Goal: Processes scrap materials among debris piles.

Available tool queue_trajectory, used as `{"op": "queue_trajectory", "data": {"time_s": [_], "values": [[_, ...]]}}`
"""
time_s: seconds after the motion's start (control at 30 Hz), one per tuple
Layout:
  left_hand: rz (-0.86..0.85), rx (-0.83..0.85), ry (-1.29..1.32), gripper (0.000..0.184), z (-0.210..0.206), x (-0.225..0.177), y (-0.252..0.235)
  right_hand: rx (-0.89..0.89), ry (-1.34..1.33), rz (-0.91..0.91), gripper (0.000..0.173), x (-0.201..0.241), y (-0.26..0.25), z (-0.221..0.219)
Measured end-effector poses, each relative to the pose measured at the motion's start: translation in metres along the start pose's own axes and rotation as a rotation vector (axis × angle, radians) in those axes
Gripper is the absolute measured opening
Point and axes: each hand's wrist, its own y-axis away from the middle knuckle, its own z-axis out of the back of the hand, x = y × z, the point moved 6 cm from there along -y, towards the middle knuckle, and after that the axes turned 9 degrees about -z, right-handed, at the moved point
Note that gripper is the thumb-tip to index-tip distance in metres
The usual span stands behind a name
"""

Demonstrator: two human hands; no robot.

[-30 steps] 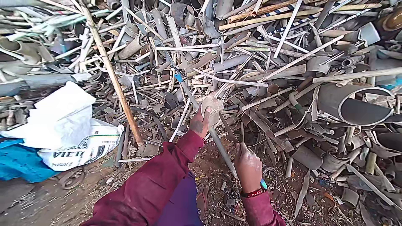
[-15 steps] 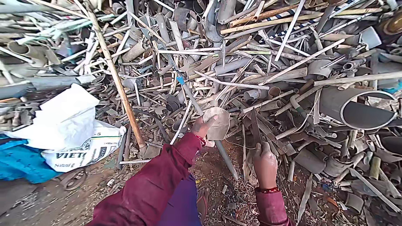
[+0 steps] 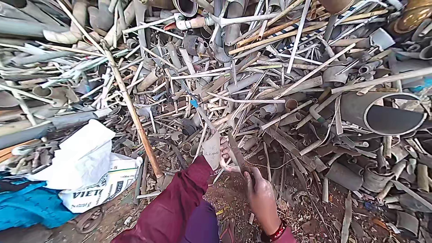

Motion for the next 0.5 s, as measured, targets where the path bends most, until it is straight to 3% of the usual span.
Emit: {"op": "queue_trajectory", "data": {"time_s": [0.1, 0.17, 0.23, 0.3, 0.37, 0.5], "values": [[0.0, -0.343, -0.342, 0.043, 0.016, -0.006, 0.017, -0.162, -0.1, -0.085, 0.033, -0.018, -0.015, 0.018], [0.073, -0.617, -0.939, 0.033, -0.004, -0.01, 0.026, -0.11, -0.107, -0.257, 0.037, -0.05, -0.031, 0.012], [0.149, -0.566, -1.184, 0.038, -0.018, -0.005, 0.028, 0.074, -0.021, -0.497, 0.045, -0.103, -0.041, -0.013], [0.184, -0.519, -1.096, 0.026, -0.019, 0.007, 0.032, 0.29, 0.063, -0.704, 0.056, -0.167, -0.03, -0.05], [0.217, -0.453, -0.929, 0.028, -0.021, 0.013, 0.035, 0.422, 0.096, -0.866, 0.059, -0.227, -0.006, -0.086], [0.155, -0.449, -0.888, 0.029, -0.02, 0.013, 0.035, 0.43, 0.213, -1.063, 0.055, -0.306, 0.015, -0.104]]}}
